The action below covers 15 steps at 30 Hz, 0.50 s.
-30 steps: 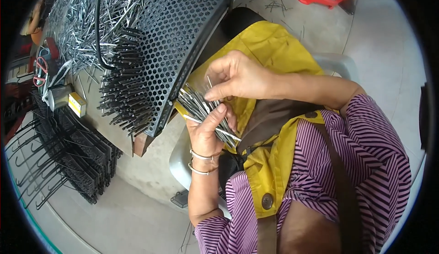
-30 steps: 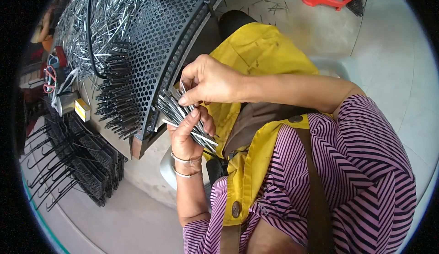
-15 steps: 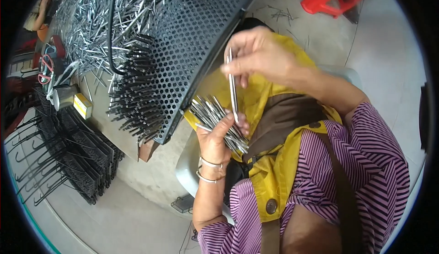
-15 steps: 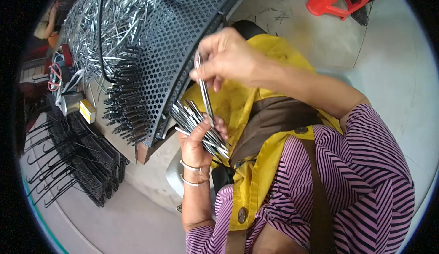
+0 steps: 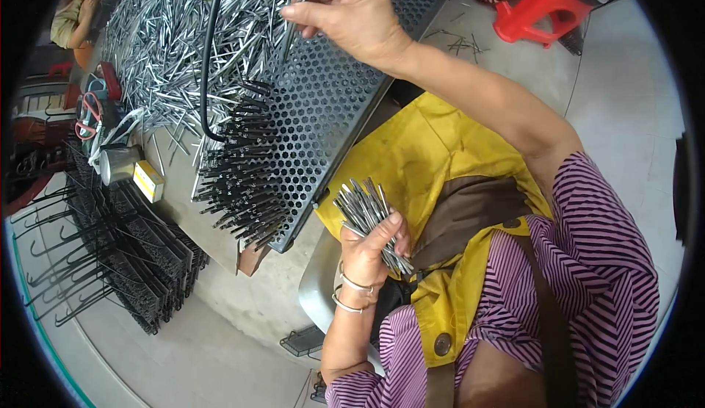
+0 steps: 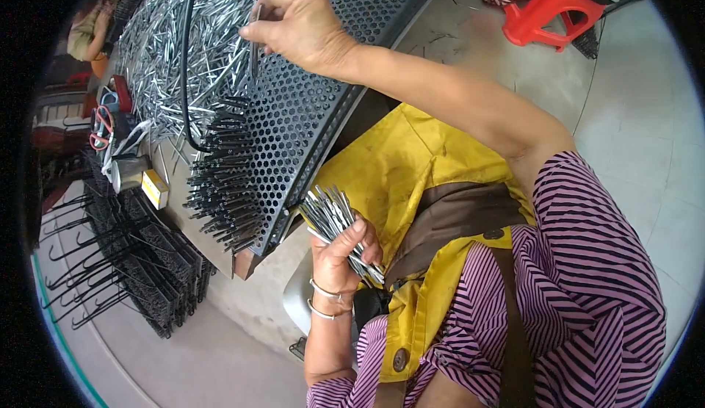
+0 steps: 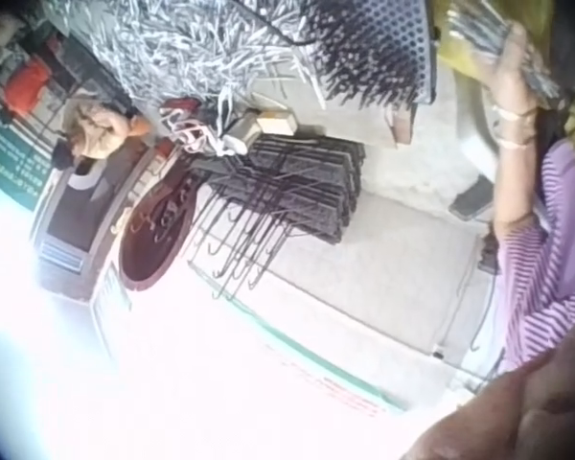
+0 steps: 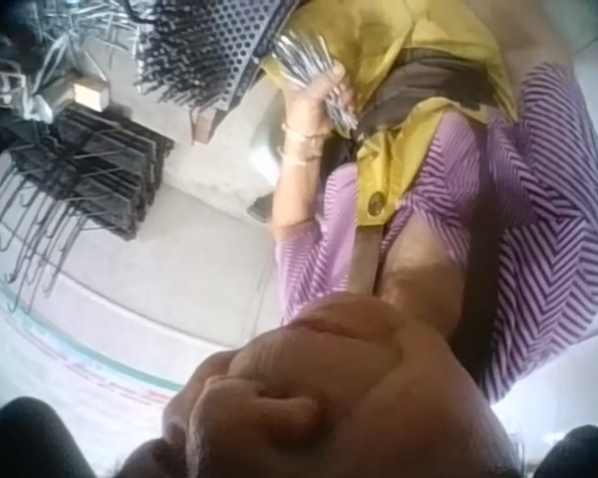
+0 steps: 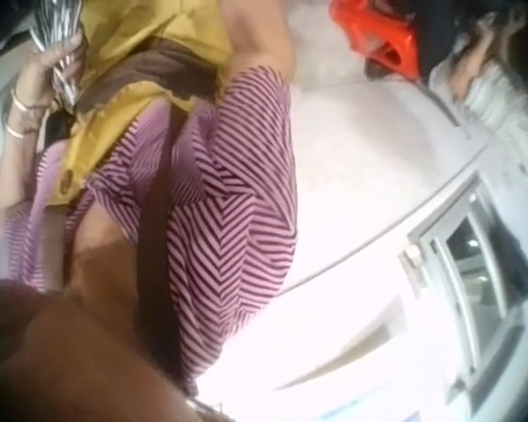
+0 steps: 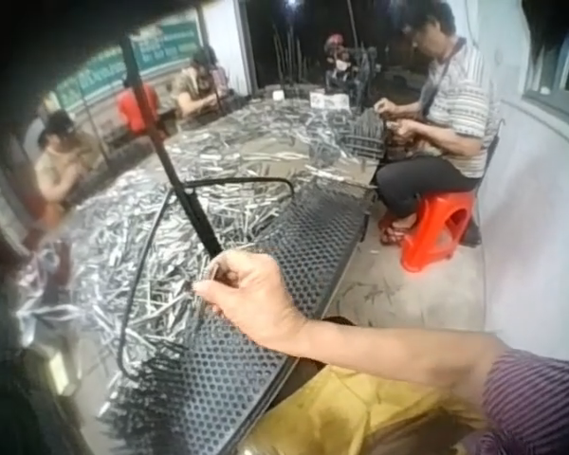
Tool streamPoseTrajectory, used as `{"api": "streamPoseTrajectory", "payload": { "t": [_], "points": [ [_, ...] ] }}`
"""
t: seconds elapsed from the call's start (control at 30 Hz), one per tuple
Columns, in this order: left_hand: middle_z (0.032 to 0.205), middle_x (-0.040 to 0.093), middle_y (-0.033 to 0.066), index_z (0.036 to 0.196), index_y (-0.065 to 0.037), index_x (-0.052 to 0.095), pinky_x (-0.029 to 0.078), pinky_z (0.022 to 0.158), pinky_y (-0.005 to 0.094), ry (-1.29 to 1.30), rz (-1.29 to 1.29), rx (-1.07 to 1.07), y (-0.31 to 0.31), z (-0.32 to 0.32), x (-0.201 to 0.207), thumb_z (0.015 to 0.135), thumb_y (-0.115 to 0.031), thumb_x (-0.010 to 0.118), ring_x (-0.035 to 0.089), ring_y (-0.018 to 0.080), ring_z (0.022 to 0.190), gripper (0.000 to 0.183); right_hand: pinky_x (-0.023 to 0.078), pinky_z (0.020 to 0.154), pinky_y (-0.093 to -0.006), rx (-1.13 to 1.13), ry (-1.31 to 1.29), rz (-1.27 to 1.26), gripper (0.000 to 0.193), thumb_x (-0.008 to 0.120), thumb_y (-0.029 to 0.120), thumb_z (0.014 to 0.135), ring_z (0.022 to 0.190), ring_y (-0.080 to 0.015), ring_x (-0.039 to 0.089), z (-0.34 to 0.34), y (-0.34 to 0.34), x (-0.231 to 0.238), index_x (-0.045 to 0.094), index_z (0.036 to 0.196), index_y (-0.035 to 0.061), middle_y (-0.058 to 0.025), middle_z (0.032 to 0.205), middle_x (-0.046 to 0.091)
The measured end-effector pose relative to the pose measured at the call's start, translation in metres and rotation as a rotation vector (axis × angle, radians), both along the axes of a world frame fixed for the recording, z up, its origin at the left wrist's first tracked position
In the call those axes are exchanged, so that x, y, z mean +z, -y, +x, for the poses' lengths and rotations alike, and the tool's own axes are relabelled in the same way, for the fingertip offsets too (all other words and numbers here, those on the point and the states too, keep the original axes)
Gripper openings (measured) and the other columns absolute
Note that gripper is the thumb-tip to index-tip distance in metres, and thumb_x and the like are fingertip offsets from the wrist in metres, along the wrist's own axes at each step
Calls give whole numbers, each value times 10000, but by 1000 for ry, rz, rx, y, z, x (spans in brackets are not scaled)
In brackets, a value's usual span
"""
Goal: Organizing small metal pins by inserting them individually into a perforated metal plate.
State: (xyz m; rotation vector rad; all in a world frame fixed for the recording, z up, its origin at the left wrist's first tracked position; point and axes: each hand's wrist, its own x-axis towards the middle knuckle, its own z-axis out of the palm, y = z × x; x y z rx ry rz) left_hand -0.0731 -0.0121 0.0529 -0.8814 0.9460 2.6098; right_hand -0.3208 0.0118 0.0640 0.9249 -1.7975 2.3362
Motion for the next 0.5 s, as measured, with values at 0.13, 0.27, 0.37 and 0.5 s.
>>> {"api": "streamPoseTrajectory", "payload": {
  "t": [0.13,0.27,0.37,0.5],
  "points": [
    [599,487,76,811,-19,517,384,393,281,6,1,-9,1,2,-3,747,-59,603,448,156,429,115,440,435,-195,-23,-27,60,96,643,53,715,493,-64,536,5,10,3,583,671,-8,-37,581,575],
    [607,488,75,836,-18,519,384,395,279,18,21,-12,0,2,-3,750,-52,596,447,154,434,119,436,444,-201,-6,-32,107,83,636,54,711,487,-66,531,5,15,1,584,675,0,-36,576,573],
    [606,488,73,842,-20,522,381,397,276,16,23,-18,0,3,-3,753,-52,593,448,152,436,119,436,457,-225,-85,-187,167,90,639,69,701,484,-73,532,5,19,2,581,671,6,-33,560,566],
    [604,486,70,842,-24,522,377,398,274,33,44,-27,0,2,-2,754,-53,594,449,151,439,118,437,466,-283,-71,-306,222,101,614,57,665,457,-163,540,6,21,10,544,619,0,-93,522,540]
  ]
}}
